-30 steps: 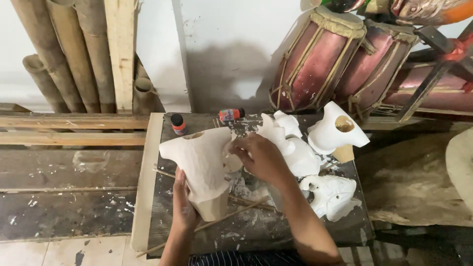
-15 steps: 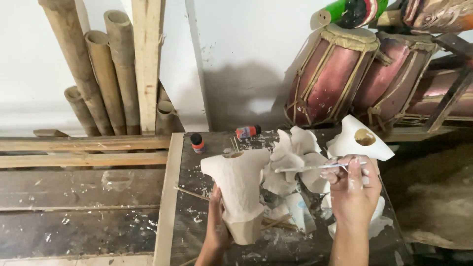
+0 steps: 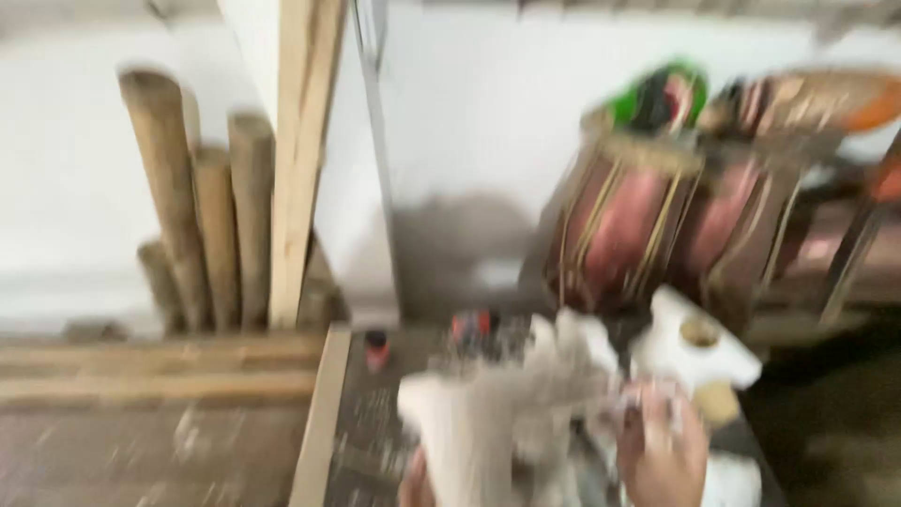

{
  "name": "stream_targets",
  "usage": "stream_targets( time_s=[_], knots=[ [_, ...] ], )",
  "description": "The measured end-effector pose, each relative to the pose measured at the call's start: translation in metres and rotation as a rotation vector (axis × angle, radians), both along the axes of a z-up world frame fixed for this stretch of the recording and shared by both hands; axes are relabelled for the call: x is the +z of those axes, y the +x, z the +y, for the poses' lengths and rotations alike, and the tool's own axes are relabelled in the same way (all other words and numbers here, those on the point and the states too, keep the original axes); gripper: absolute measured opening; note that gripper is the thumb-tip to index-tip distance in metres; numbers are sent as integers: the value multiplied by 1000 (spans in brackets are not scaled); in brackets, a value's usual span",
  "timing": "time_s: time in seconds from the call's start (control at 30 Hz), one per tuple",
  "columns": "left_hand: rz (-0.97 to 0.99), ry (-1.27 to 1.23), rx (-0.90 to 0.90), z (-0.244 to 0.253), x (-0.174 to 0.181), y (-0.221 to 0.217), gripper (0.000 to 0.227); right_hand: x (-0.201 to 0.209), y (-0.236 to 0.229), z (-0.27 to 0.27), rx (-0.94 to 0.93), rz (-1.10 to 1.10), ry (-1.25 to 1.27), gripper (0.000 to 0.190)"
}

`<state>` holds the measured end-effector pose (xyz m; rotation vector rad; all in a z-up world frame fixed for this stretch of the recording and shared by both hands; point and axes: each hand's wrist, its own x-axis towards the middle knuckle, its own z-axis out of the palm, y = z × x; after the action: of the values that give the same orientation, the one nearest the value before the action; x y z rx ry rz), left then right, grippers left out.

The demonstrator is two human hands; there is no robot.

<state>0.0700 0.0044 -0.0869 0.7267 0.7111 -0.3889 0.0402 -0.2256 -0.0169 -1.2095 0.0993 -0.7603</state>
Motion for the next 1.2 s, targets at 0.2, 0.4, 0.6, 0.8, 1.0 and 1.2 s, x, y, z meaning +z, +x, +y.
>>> stream_targets(
  time_s=[0.2, 0.4, 0.6, 0.8, 1.0, 1.2],
  knots=[
    [-70, -204, 309, 7, -222, 26, 70, 29, -2, 15, -15, 73, 38, 25],
    [-185, -23, 172, 4, 59, -88, 79, 46, -11, 22, 146, 16, 48, 26],
    [-588, -232, 29, 5, 87, -83, 69, 54, -19, 27, 154, 18, 68, 24],
    [-344, -237, 59, 2, 117, -87, 76, 54, -20, 31, 129, -4, 31, 26],
    [-446, -332, 88, 2, 96, -82, 67, 45, -20, 26, 169, -8, 57, 26],
    [-215, -289, 69, 3, 117, -80, 75, 41, -15, 26, 81, -10, 82, 24]
  ],
)
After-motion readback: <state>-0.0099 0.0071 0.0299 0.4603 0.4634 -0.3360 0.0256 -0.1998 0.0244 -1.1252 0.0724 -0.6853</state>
